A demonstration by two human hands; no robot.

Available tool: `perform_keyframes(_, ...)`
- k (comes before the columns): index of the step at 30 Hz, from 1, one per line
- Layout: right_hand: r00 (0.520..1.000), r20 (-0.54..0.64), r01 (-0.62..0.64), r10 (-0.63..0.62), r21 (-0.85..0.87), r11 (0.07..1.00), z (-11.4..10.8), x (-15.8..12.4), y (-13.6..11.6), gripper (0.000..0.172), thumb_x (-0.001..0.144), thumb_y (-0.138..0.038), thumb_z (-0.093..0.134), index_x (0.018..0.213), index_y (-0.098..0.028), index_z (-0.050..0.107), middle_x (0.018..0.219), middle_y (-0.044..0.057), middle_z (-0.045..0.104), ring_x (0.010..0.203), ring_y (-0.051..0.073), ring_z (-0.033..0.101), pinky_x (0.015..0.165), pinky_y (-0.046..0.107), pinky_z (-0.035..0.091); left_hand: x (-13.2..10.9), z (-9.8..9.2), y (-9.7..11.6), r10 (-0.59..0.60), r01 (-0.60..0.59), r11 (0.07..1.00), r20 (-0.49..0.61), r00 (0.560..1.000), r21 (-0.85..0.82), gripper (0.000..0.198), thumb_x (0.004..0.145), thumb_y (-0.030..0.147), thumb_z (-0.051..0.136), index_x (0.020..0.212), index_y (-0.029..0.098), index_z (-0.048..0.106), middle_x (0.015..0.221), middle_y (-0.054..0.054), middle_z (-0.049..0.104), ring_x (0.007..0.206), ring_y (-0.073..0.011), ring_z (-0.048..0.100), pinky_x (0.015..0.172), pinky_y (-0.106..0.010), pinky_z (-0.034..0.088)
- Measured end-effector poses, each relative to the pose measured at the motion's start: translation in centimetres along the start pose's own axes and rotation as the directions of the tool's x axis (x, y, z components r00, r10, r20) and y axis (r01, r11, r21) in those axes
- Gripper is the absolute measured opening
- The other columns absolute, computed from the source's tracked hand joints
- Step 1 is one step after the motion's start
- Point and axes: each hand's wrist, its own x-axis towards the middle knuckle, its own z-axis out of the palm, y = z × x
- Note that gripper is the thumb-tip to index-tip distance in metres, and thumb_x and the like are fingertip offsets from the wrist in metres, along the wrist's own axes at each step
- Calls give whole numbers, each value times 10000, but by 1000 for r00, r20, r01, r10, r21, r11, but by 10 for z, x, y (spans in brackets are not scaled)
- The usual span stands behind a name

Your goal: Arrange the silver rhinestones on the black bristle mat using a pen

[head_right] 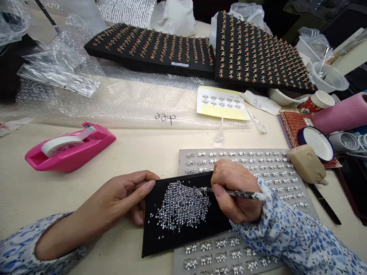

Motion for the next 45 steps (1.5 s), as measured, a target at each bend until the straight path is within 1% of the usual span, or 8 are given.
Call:
perform_keyframes(12, 1000, -6, -1, 1, -2, 1000, 2, 1, 0, 137, 736, -75, 447, 761, -174, 538, 610, 6, 493, 574, 129, 472, 522, 321, 398, -1, 0, 2, -5, 5, 1000, 6, 1000, -8, 286, 915, 372, 440, 1038, 130, 529, 582, 16, 615, 458, -94, 601, 439, -128, 491)
perform_keyframes(15, 984, -177, 9, -9, 0, 1000, 5, 3, 0, 141, 760, -91, 446, 770, -175, 558, 612, 7, 506, 566, 133, 495, 518, 323, 415, 0, 0, 2, -5, 5, 1000, 5, 1000, -4, 283, 912, 371, 443, 1033, 130, 529, 581, 17, 611, 461, -96, 603, 442, -131, 491)
perform_keyframes(17, 957, -290, -37, 21, -49, 998, 8, 5, 0, 141, 778, -101, 456, 779, -182, 572, 627, 7, 521, 575, 133, 511, 522, 318, 427, 0, 0, 2, -4, 4, 1000, 1, 1000, -2, 282, 911, 371, 441, 1022, 129, 531, 578, 16, 610, 460, -97, 604, 441, -131, 490)
perform_keyframes(18, 948, -316, -76, 45, -85, 993, 9, 6, 0, 136, 784, -107, 466, 781, -185, 577, 638, 8, 533, 584, 134, 520, 526, 314, 433, 0, 0, 2, -4, 4, 1000, -1, 1000, 0, 281, 910, 371, 442, 1017, 128, 532, 574, 16, 610, 459, -98, 604, 440, -130, 489)
perform_keyframes(22, 949, -292, -188, 123, -205, 961, 10, 9, -2, 101, 793, -130, 503, 766, -184, 584, 672, 12, 578, 619, 135, 551, 559, 306, 454, -1, 0, 2, -4, 4, 1000, -9, 1000, 5, 279, 909, 374, 441, 1019, 133, 528, 564, 20, 610, 452, -100, 605, 434, -132, 487)
perform_keyframes(29, 954, -272, -195, 127, -239, 951, 8, 8, -1, 93, 786, -115, 525, 776, -180, 590, 678, 5, 586, 623, 126, 558, 567, 295, 449, 0, 0, 3, -3, 3, 1000, -2, 1000, 6, 286, 906, 392, 432, 983, 134, 528, 575, 9, 616, 451, -107, 609, 435, -143, 492)
perform_keyframes(38, 934, -351, -185, 72, -298, 936, 9, 14, 5, 68, 798, -145, 535, 800, -191, 585, 723, 14, 600, 692, 146, 584, 598, 305, 466, 1, -1, 1, -14, 14, 1000, 6, 1000, 16, 312, 901, 394, 426, 1030, 129, 528, 579, 1, 620, 453, -115, 611, 431, -155, 490)
perform_keyframes(45, 948, -312, -180, 64, -359, 916, 8, 18, 11, 57, 789, -125, 561, 804, -178, 576, 723, 12, 600, 677, 129, 578, 620, 293, 465, 1, 0, 0, -5, 5, 1000, 1, 1000, 20, 282, 903, 378, 431, 1007, 135, 531, 578, 6, 619, 459, -116, 616, 429, -151, 490)
